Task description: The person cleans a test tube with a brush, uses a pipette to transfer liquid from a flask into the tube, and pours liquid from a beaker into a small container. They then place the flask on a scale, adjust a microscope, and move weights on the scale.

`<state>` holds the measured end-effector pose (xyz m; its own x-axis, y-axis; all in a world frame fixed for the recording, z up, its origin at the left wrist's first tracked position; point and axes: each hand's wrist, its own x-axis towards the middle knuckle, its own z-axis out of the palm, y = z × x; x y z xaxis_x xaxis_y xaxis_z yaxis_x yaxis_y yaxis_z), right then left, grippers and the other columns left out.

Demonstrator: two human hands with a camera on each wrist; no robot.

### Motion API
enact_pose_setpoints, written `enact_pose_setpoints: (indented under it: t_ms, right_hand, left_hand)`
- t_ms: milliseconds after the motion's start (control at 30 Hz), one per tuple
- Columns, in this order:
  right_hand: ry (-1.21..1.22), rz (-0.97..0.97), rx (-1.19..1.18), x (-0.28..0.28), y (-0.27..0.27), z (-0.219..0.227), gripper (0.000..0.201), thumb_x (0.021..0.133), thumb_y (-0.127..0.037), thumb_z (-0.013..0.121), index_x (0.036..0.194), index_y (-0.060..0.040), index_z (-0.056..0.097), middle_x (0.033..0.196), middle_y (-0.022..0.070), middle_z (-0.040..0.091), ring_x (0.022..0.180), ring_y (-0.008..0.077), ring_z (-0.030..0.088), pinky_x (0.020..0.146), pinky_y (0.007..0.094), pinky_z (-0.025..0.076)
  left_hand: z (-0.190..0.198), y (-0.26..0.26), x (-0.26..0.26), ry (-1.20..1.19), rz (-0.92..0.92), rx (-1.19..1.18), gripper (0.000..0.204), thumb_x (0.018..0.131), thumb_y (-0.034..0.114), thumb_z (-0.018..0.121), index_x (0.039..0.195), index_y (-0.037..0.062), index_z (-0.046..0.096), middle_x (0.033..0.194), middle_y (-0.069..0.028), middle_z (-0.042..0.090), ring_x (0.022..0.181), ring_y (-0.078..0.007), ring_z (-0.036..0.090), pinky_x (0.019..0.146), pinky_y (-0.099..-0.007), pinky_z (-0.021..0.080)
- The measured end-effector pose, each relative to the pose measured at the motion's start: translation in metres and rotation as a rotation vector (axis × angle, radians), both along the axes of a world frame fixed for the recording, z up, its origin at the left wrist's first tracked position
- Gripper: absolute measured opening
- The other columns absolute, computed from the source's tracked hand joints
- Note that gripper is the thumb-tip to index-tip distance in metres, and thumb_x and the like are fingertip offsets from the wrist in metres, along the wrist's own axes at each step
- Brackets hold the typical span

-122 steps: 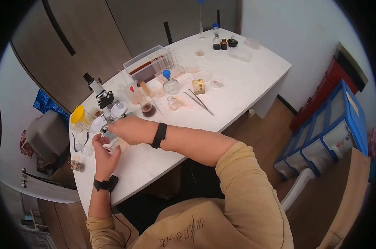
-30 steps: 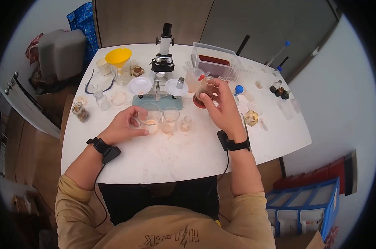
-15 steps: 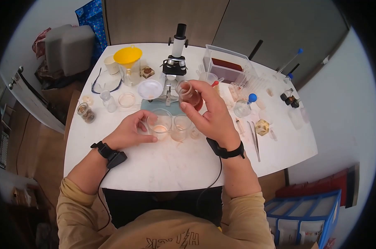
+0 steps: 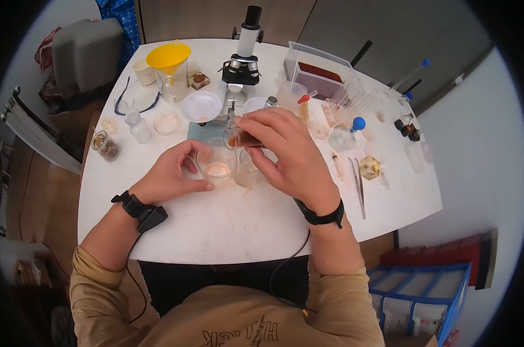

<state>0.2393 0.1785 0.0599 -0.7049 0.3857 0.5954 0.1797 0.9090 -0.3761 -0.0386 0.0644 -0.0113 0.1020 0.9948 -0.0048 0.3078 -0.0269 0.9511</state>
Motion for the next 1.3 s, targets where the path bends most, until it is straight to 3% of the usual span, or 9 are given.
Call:
enact_pose_setpoints:
  t_ms: [67,167,500,600,667,900,1300]
  right_hand:
    - [-0.037,0.001,0.158,0.0,0.0,0.004,0.052,0.088,0.004,0.079,0.139,-0.006,0.075,0.138,0.0121,0.073,0.132,0.0374,0.067,0.113,0.0484,0.053]
    - [-0.062,-0.003,0.206,0.0,0.001,0.004,0.051,0.088,0.005,0.079,0.137,-0.0065,0.077,0.138,0.0116,0.073,0.132,0.0376,0.066,0.113,0.049,0.053]
    - [-0.084,-0.051,0.287,-0.001,-0.003,0.005,0.048,0.088,0.007,0.078,0.133,-0.0108,0.08,0.138,0.0095,0.074,0.136,0.0371,0.065,0.116,0.0497,0.052]
    - [-0.091,-0.07,0.34,0.0,-0.003,0.006,0.053,0.084,0.011,0.08,0.132,-0.0091,0.082,0.138,0.0104,0.075,0.136,0.0366,0.067,0.115,0.0474,0.053]
    - [-0.083,-0.08,0.328,0.0,-0.002,0.004,0.05,0.088,0.009,0.076,0.132,-0.014,0.083,0.141,0.009,0.074,0.139,0.0373,0.064,0.118,0.0512,0.051]
    - [-0.058,-0.081,0.376,0.002,0.0,0.0,0.054,0.086,0.01,0.075,0.132,-0.0159,0.083,0.142,0.0083,0.074,0.14,0.0379,0.064,0.12,0.0535,0.05]
    - [-0.105,-0.079,0.532,-0.005,-0.013,0.001,0.052,0.087,0.006,0.078,0.132,-0.0194,0.083,0.141,0.0043,0.075,0.141,0.0318,0.065,0.126,0.0565,0.048]
  left_hand:
    - [0.0,0.0,0.001,0.002,0.002,0.0,0.071,0.083,0.024,0.103,0.142,0.0062,0.068,0.127,-0.0036,0.072,0.108,-0.0135,0.063,0.097,-0.0302,0.053]
    - [-0.001,0.001,0.0,0.012,0.001,0.003,0.071,0.083,0.025,0.103,0.142,0.0062,0.068,0.127,-0.0039,0.072,0.108,-0.0136,0.064,0.097,-0.0305,0.053]
    - [-0.011,0.002,-0.002,0.007,-0.001,0.038,0.074,0.084,0.029,0.104,0.144,0.0061,0.068,0.127,-0.003,0.069,0.111,-0.0124,0.062,0.097,-0.029,0.053]
    - [-0.01,0.002,-0.002,0.007,-0.017,0.047,0.074,0.084,0.03,0.104,0.145,0.0061,0.068,0.127,-0.0027,0.069,0.112,-0.0123,0.062,0.097,-0.0289,0.052]
    - [-0.009,0.002,-0.002,0.005,-0.021,0.043,0.075,0.085,0.029,0.104,0.146,0.0061,0.068,0.128,-0.0027,0.069,0.113,-0.0125,0.062,0.097,-0.0291,0.052]
    - [-0.005,0.001,-0.002,-0.005,-0.031,0.042,0.076,0.085,0.029,0.103,0.147,0.0061,0.068,0.13,-0.0024,0.071,0.116,-0.0127,0.063,0.098,-0.0299,0.052]
    - [-0.013,0.002,-0.003,-0.024,-0.031,0.075,0.077,0.083,0.031,0.104,0.146,0.0055,0.068,0.127,-0.003,0.069,0.114,-0.0135,0.062,0.098,-0.0304,0.053]
